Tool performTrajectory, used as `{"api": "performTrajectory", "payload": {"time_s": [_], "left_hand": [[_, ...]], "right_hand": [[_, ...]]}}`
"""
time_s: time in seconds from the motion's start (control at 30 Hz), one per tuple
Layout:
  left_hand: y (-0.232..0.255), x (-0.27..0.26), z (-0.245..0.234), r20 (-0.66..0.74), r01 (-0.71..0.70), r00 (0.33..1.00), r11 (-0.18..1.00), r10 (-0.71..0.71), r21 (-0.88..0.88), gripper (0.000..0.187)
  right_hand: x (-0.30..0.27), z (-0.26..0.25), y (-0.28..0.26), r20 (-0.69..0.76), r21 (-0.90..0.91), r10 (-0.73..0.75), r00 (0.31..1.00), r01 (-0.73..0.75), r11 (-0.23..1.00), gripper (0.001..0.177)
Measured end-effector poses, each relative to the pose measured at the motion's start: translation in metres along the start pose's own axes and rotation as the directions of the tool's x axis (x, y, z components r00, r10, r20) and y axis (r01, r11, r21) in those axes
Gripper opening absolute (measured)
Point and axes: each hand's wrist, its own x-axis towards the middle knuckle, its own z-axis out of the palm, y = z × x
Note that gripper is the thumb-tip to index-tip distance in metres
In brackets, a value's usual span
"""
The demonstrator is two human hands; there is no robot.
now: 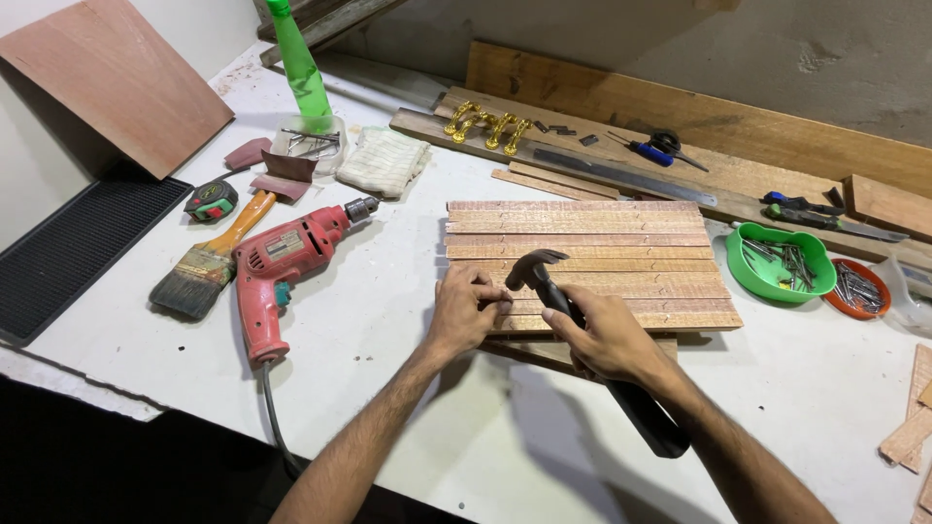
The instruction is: The person hammers nails into a slatted wooden panel on the workbench, then lifts and repositions the panel and picks up thin wooden strips, arranging them on a board. They handle a sanding block and rub it over the strips and board surface.
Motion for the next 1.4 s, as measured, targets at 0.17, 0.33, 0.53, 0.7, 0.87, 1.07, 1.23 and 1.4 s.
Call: {"api": "performTrajectory", "payload": {"time_s": [0.17,0.33,0.53,0.7,0.87,1.07,1.23,1.4], "left_hand": [[0.004,0.001,-0.001,0.013,0.01,1.0,1.0,-0.01,0.013,0.014],[-0.001,0.001,0.001,-0.004,-0.021,1.0,1.0,0.021,0.0,0.014],[0.008,0.003,-0.005,0.027,0.038,0.999,0.999,-0.038,0.0,0.014],[-0.002,0.004,0.0,0.013,-0.021,1.0,0.999,0.021,0.026,0.014],[0.006,0.002,-0.005,0.032,0.016,0.999,1.0,-0.017,0.026,0.013],[-0.001,0.005,-0.001,0.003,-0.024,1.0,0.999,0.024,0.046,0.012],[0.006,0.005,-0.006,0.067,0.017,0.998,0.999,-0.019,0.031,0.015],[0.0,0.004,-0.001,0.058,0.039,0.998,0.999,-0.04,0.034,0.014]], "right_hand": [[-0.005,0.002,-0.01,0.076,-0.056,0.084,0.994,-0.08,0.995,0.04],[-0.003,0.006,0.004,0.065,-0.019,0.046,0.997,-0.045,0.999,0.035],[-0.008,0.004,-0.005,0.088,-0.043,0.08,0.993,-0.076,0.996,0.035],[-0.009,0.004,-0.007,0.088,-0.039,0.115,0.989,-0.112,0.993,0.031],[-0.011,0.008,0.0,0.031,0.025,0.053,0.998,-0.054,0.998,0.034],[-0.013,0.008,-0.004,0.011,0.001,0.056,0.998,-0.056,0.998,0.034],[-0.009,0.009,0.006,0.067,-0.096,0.097,0.993,-0.09,0.991,0.033],[-0.01,0.014,0.008,-0.027,-0.001,-0.001,1.0,0.001,1.0,0.034]]}}
